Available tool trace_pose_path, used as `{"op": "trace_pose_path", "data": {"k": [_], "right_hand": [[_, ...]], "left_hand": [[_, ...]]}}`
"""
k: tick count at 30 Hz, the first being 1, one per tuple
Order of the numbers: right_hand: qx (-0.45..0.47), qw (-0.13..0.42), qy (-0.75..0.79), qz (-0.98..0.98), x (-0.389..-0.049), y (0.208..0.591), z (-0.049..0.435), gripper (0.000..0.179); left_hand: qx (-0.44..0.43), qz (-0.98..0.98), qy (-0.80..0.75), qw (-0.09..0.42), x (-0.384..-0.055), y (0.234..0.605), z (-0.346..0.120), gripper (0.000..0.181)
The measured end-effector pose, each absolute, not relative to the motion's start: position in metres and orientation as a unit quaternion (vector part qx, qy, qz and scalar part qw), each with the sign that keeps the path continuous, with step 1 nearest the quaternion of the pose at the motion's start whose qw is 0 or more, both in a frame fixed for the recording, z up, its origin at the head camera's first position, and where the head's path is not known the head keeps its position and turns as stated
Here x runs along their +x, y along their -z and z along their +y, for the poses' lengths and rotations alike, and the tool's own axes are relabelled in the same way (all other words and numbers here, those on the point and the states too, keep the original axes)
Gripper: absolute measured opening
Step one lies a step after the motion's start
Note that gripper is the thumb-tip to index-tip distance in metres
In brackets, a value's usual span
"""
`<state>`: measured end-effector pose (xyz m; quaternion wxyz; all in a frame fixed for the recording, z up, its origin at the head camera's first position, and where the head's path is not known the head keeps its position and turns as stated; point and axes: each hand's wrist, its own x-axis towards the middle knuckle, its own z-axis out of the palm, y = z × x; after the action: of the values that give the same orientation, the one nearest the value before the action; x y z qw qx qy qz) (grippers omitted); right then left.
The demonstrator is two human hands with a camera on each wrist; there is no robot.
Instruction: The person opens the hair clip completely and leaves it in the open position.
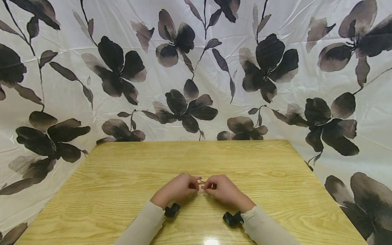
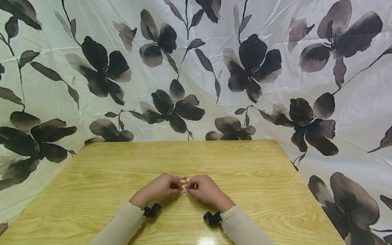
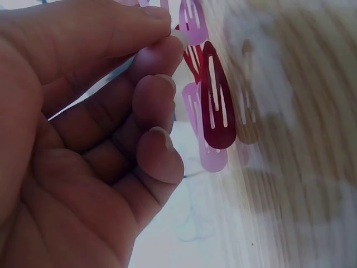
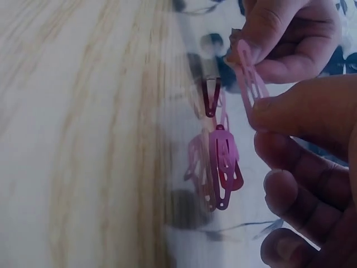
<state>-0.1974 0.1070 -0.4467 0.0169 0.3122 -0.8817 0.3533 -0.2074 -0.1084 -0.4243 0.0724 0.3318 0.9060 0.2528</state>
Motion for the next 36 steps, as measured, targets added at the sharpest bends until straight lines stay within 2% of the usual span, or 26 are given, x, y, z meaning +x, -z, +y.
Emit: {"op": "trace_pose_path", "data": {"k": [11,36], "right_hand": [[0.337,0.041,-0.299,-0.892,-0.1968,0.4476,0.1033,0.006],[0.349,0.044,-0.251,-0.902,-0.1940,0.4499,0.1025,0.005]], "left_hand": [[0.343,0.906,-0.239,0.067,-0.2050,0.4264,-0.1069,0.014],[0.365,0.905,-0.210,0.061,-0.2038,0.4307,-0.1051,0.015]]}}
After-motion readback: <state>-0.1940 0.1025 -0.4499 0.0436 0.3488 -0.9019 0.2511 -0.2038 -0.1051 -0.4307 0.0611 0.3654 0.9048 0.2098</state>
